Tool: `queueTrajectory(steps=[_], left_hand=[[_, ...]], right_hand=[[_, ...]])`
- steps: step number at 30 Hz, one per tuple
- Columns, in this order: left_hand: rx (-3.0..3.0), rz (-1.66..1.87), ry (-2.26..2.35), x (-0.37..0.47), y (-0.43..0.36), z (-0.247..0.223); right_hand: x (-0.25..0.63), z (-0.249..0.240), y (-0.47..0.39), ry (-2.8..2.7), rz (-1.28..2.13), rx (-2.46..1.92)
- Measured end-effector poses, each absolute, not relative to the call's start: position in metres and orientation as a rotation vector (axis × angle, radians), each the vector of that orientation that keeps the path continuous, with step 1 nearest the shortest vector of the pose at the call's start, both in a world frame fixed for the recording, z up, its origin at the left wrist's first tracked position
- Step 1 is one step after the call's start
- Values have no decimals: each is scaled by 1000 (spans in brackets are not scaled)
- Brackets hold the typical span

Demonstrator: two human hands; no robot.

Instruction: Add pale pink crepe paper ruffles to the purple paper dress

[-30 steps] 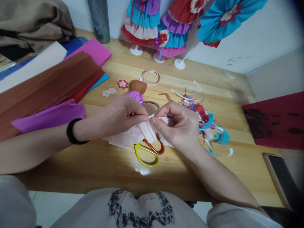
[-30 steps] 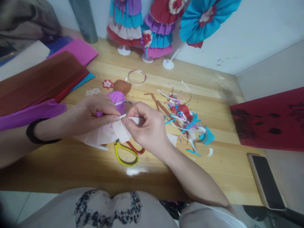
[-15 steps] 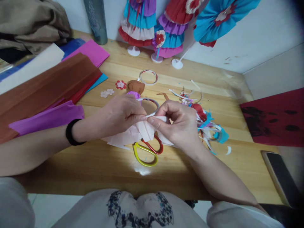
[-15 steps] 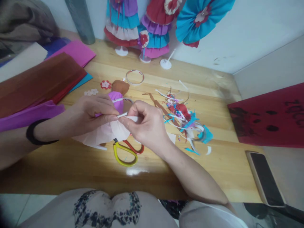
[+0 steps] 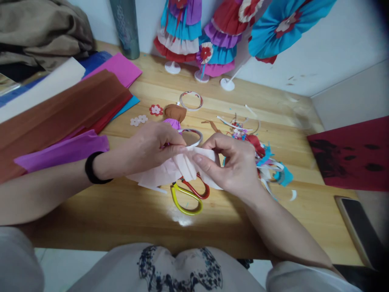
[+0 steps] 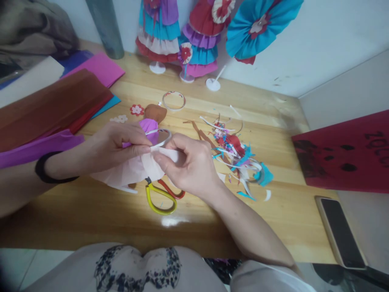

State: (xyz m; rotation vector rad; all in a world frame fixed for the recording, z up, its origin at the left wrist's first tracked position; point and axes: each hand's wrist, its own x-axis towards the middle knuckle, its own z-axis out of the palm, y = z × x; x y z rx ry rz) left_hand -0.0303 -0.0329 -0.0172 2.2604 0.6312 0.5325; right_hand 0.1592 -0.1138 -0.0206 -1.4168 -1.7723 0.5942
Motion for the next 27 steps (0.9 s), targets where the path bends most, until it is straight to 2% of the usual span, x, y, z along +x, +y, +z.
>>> queueTrajectory(steps=[12,27], left_hand=[[2284,518,589,-30,-33,-19],[2345,512,566,-29,-35,-17]], right_hand=[[155,-20,-116,-1725,689,-1358],[159,-23,-112,-1663,609,-1469]])
